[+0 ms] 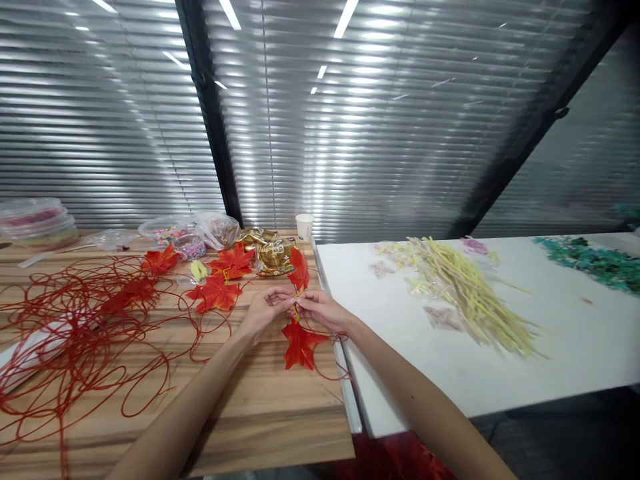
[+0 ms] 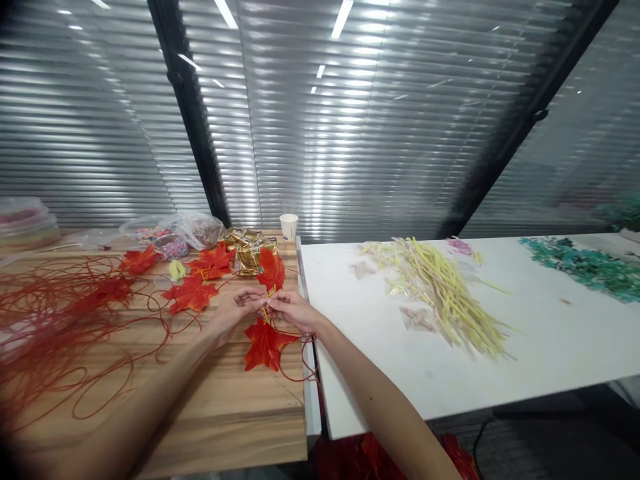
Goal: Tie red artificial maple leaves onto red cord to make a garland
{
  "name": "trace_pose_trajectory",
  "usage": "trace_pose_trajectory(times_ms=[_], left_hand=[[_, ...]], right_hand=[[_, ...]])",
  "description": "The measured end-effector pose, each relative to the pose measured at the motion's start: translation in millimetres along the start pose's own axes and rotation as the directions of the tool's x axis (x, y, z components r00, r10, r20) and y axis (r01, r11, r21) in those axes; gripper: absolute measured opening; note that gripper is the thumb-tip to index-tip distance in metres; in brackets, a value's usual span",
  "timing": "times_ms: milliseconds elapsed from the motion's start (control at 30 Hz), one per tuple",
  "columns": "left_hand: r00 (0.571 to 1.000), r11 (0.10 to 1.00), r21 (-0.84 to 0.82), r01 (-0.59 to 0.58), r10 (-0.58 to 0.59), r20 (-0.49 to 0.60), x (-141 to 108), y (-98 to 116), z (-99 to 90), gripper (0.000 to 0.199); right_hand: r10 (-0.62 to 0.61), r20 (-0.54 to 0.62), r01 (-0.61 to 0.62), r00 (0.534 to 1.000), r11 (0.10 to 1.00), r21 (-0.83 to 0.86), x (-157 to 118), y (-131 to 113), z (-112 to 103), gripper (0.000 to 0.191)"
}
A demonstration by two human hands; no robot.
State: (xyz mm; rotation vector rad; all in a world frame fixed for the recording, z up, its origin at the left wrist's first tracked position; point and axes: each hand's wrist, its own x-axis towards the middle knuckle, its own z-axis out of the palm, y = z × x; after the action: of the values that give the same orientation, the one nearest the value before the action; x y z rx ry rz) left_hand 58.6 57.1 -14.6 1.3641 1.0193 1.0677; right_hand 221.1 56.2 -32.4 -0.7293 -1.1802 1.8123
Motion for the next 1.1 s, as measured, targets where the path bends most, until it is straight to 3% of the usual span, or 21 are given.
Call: trace_pose_trajectory(times_ms=[233, 1100], left_hand=[[1.0, 1.0, -0.003, -0.022, 0.022, -0.018, -0.5, -0.2, 3.1, 0.032], [0.996, 0.998, 0.016, -0.058, 0.059, -0.066, -1.7, 0.6, 6.2, 0.027]], right_hand=[[-0.017, 0.038, 0.017, 0.999, 1.0, -0.007, 1.1, 2.2, -2.4, 0.023], [-0.008, 0.013, 0.009, 1.0, 0.999, -0.045, 0.9, 0.3, 0.9, 0.023]])
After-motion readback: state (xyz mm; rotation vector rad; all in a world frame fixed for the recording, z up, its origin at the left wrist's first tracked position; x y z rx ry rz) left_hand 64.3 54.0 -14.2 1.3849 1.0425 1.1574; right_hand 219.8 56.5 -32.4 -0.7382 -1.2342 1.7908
